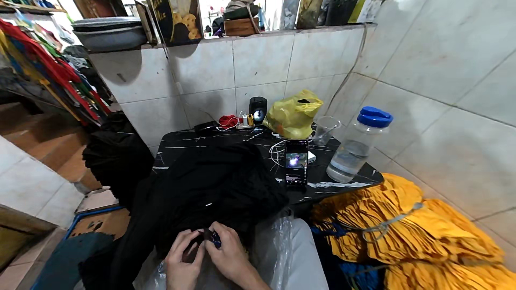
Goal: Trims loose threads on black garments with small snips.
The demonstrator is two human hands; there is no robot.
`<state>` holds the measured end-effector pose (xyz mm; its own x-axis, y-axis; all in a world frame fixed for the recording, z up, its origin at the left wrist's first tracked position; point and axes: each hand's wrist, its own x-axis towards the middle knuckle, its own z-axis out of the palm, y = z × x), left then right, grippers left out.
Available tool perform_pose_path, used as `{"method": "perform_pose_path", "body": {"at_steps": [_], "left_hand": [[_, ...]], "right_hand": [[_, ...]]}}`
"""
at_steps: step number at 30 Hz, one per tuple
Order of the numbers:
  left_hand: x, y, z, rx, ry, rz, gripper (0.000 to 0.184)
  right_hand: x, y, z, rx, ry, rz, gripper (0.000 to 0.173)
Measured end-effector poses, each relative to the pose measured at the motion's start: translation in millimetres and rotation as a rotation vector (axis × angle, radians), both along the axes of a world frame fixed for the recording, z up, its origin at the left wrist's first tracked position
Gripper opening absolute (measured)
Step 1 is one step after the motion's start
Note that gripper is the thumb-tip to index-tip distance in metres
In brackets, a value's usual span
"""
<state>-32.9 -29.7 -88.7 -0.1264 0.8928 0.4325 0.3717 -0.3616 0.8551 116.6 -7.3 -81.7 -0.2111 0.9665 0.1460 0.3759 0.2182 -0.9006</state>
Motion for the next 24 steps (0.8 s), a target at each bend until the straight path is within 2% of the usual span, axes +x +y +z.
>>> {"method": "perform_pose_path", "body": {"at_steps": [3, 6, 9, 11, 13, 18, 24], "left_hand": [[-2.0, 3.6, -4.5, 0.109, 0.146, 0.063, 0.019], [-5.2, 6.5, -10.2, 0.186, 0.191, 0.12, 0.012], [-5.8, 9.1, -10.6, 0.216, 0.128, 0.136, 0.007], [-6.3, 8.9, -8.1, 0.166, 0.055, 0.144, 0.005], [-8.0, 7.3, -4.2, 0.085, -0.025, 0.128, 0.005], [-7.6, 5.4, 0.9, 0.066, -0.161, 0.083, 0.005], [-9.0, 0.4, -0.3, 0.057, -0.087, 0.056, 0.005]], "right_hand": [[0.1, -2.9, 5.6, 0.016, -0.033, 0.025, 0.022], [3.4, -2.5, 5.1, 0.037, -0.007, 0.065, 0.023], [9.8, 1.4, 0.2, 0.068, -0.018, 0.058, 0.028], [15.4, 4.3, -1.4, 0.091, -0.039, 0.043, 0.044], [21.3, 6.9, -2.2, 0.119, -0.067, 0.059, 0.052], [27.4, 11.5, -6.4, 0.192, -0.146, 0.136, 0.046], [16.0, 11.2, -4.2, 0.262, -0.187, 0.149, 0.041]]}}
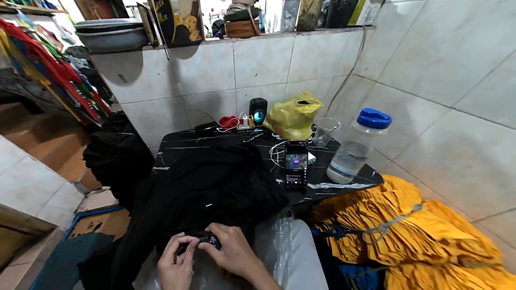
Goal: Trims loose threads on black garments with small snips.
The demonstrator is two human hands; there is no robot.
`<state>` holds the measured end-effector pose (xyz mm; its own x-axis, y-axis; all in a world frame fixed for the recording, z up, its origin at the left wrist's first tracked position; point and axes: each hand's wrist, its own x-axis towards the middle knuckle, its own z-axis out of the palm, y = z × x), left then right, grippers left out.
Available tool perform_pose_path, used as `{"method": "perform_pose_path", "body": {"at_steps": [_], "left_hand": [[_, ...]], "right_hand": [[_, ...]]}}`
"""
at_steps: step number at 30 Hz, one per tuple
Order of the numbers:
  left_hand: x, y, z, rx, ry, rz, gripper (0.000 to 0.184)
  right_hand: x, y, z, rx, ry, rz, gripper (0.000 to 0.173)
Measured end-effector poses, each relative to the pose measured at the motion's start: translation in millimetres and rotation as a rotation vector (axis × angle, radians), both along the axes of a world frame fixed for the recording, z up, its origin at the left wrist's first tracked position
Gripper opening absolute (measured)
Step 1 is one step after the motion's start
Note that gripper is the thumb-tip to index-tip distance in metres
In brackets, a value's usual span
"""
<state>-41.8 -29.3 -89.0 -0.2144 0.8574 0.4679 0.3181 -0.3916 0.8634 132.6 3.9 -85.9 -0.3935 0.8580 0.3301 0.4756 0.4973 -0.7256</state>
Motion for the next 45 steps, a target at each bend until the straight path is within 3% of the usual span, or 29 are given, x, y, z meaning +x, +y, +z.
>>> {"method": "perform_pose_path", "body": {"at_steps": [10, 16, 22, 26, 29, 33, 35, 39, 41, 45], "left_hand": [[-3.3, -0.3, 0.8, 0.013, -0.013, -0.022, 0.004], [-1.5, -1.8, 8.0, -0.044, -0.142, 0.021, 0.006], [5.4, -3.3, 10.2, -0.058, -0.108, -0.001, 0.006], [5.7, -5.4, 15.9, -0.098, -0.195, 0.013, 0.006], [5.8, -4.9, 17.0, -0.104, -0.175, 0.044, 0.006], [8.0, -6.1, 20.8, -0.158, -0.255, 0.008, 0.006], [-1.9, -6.0, 13.7, -0.129, -0.162, -0.095, 0.003], [-28.2, -1.0, -7.5, -0.09, 0.2, -0.256, 0.019], [-21.6, -1.8, -4.2, -0.093, 0.115, -0.175, 0.018], [-8.6, -0.5, -0.6, -0.068, 0.017, -0.057, 0.042]], "right_hand": [[-9.9, 1.5, -10.9, 0.254, -0.048, -0.017, 0.034], [-5.6, 1.5, -7.7, 0.131, -0.021, -0.027, 0.043], [-13.3, 1.6, -9.7, 0.145, -0.019, -0.036, 0.036], [-20.7, 1.1, -9.4, 0.088, 0.154, -0.16, 0.044], [-23.9, 1.2, -8.6, -0.015, 0.246, -0.098, 0.048], [-25.1, 4.6, -18.2, -0.021, 0.316, -0.071, 0.032], [-22.3, 6.2, -19.6, -0.006, 0.329, -0.08, 0.03], [-18.1, 7.9, -18.8, -0.103, 0.354, -0.069, 0.024], [-19.0, 7.7, -17.1, -0.178, 0.417, -0.023, 0.019], [-24.0, 4.3, -16.5, -0.301, 0.567, 0.026, 0.023]]}}
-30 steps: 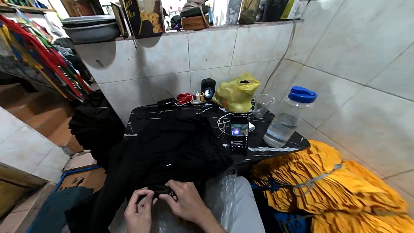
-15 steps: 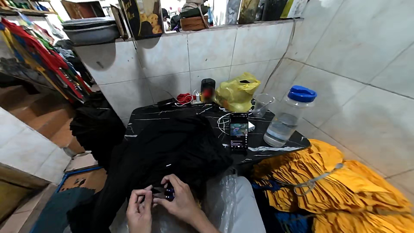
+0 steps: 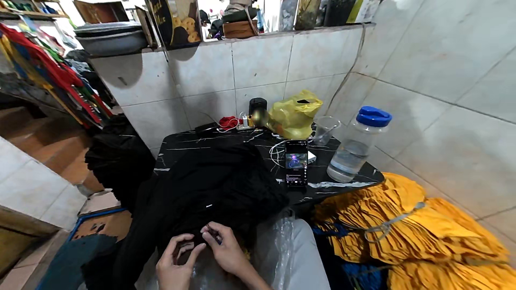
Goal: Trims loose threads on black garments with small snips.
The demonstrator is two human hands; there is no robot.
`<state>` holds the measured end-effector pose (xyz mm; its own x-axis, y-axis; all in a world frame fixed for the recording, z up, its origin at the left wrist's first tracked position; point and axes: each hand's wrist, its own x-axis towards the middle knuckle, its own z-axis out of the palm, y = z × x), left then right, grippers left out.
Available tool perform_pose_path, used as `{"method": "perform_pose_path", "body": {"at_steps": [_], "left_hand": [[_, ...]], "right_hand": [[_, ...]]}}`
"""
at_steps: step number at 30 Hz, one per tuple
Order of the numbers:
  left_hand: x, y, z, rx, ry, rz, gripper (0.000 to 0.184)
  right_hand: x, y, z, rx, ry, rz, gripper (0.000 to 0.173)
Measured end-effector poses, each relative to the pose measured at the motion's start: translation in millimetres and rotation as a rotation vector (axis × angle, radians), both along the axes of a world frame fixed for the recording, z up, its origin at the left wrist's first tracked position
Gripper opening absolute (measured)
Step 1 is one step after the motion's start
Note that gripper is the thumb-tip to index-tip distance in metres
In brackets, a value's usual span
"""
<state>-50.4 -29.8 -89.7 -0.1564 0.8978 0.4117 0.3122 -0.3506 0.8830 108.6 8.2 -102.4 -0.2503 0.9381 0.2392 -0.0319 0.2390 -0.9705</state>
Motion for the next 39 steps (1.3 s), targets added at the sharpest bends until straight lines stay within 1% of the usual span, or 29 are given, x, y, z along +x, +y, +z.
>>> {"method": "perform_pose_path", "body": {"at_steps": [2, 4, 7, 9, 11, 12, 14, 16, 18, 19, 21, 22, 23, 26, 28, 31, 36, 39], "left_hand": [[0.2, 1.6, -4.6, 0.066, 0.103, 0.04, 0.039], [-0.7, 2.1, -7.7, 0.152, 0.22, 0.094, 0.029], [1.8, -0.4, -6.7, 0.222, 0.275, 0.153, 0.011], [3.0, -2.1, -5.9, 0.241, 0.304, 0.196, 0.008], [2.5, -3.0, -4.1, 0.246, 0.337, 0.225, 0.009], [1.9, -2.6, -3.4, 0.242, 0.346, 0.222, 0.009], [0.1, -1.9, -3.1, 0.221, 0.336, 0.193, 0.009], [-3.6, -1.4, -3.9, 0.201, 0.282, 0.148, 0.008], [-6.6, -1.4, -5.0, 0.173, 0.215, 0.091, 0.009], [-7.7, -1.9, -5.2, 0.152, 0.194, 0.062, 0.013], [-9.4, -2.7, -6.5, 0.119, 0.203, 0.026, 0.027], [-9.6, -2.7, -7.9, 0.125, 0.219, 0.025, 0.029], [-9.8, -2.6, -8.9, 0.142, 0.239, 0.032, 0.027], [-8.4, -3.5, -8.1, 0.201, 0.286, 0.074, 0.012], [-8.4, -3.6, -7.3, 0.224, 0.319, 0.087, 0.007], [-7.6, -3.0, -4.9, 0.203, 0.377, 0.087, 0.011], [-7.2, -2.8, -8.1, 0.176, 0.338, 0.054, 0.014], [-7.2, -2.7, -8.7, 0.175, 0.358, 0.056, 0.026]], "right_hand": [[-1.2, -2.0, 1.4, -0.038, 0.039, -0.01, 0.021], [-1.4, -2.5, 2.4, -0.061, 0.057, -0.014, 0.02], [-1.2, -3.2, 3.2, -0.074, 0.092, 0.016, 0.02], [-0.8, -4.1, 3.8, -0.077, 0.102, 0.029, 0.025], [-0.2, -4.9, 3.2, -0.074, 0.09, 0.033, 0.032], [0.5, -5.1, 3.0, -0.07, 0.082, 0.035, 0.032], [1.2, -5.1, 2.0, -0.055, 0.067, 0.036, 0.027], [2.3, -3.7, 1.6, -0.04, 0.058, 0.04, 0.02], [4.2, -2.6, 1.6, -0.035, 0.061, 0.037, 0.016], [4.8, -2.5, 1.8, -0.038, 0.058, 0.032, 0.016], [4.9, -2.6, 2.5, -0.045, 0.059, 0.025, 0.015], [4.7, -2.9, 3.1, -0.052, 0.06, 0.024, 0.015], [4.3, -3.5, 3.5, -0.058, 0.058, 0.023, 0.015], [2.3, -5.1, 3.3, -0.057, 0.038, 0.006, 0.015], [2.3, -5.5, 3.7, -0.054, 0.015, -0.004, 0.015], [3.0, -5.6, 4.2, -0.055, -0.002, -0.017, 0.015], [4.6, -4.8, 3.9, -0.056, 0.005, -0.019, 0.016], [4.9, -4.7, 5.4, -0.067, -0.002, -0.012, 0.017]]}}
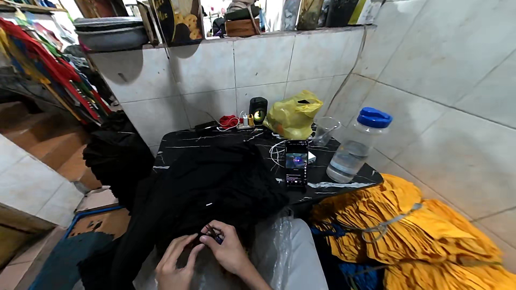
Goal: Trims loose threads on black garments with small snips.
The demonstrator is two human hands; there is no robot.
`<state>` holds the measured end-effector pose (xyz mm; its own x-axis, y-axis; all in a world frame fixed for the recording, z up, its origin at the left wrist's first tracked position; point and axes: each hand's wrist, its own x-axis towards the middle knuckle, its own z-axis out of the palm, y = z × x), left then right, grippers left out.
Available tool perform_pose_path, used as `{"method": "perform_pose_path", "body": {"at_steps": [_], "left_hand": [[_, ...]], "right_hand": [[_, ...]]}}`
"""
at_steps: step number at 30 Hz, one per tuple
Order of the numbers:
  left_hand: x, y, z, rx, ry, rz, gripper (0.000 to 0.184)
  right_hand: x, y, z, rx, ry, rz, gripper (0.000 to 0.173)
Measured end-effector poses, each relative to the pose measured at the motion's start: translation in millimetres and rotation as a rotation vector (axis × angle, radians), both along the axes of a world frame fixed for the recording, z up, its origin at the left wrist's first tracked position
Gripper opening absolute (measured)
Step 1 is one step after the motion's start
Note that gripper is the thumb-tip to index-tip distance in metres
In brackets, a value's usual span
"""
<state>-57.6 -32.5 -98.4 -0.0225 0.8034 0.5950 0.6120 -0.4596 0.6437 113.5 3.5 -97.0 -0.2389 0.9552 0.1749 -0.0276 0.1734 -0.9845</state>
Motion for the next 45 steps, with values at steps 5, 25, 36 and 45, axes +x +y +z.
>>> {"method": "perform_pose_path", "body": {"at_steps": [5, 25, 36, 45], "left_hand": [[5.5, -1.9, 0.1, 0.063, 0.017, 0.066, 0.011], [7.6, -2.0, -6.5, 0.093, -0.001, 0.067, 0.011], [8.0, -0.4, -5.0, 0.068, 0.068, 0.022, 0.016], [12.5, -2.4, -12.5, 0.133, 0.035, 0.093, 0.011]], "right_hand": [[-1.3, -0.9, 0.5, -0.008, -0.017, -0.008, 0.018], [-0.9, 0.1, 0.9, -0.001, -0.009, -0.007, 0.017], [0.4, 0.4, 0.7, -0.006, -0.015, -0.028, 0.019], [-0.7, -0.4, 1.3, -0.021, 0.006, -0.016, 0.017]]}}
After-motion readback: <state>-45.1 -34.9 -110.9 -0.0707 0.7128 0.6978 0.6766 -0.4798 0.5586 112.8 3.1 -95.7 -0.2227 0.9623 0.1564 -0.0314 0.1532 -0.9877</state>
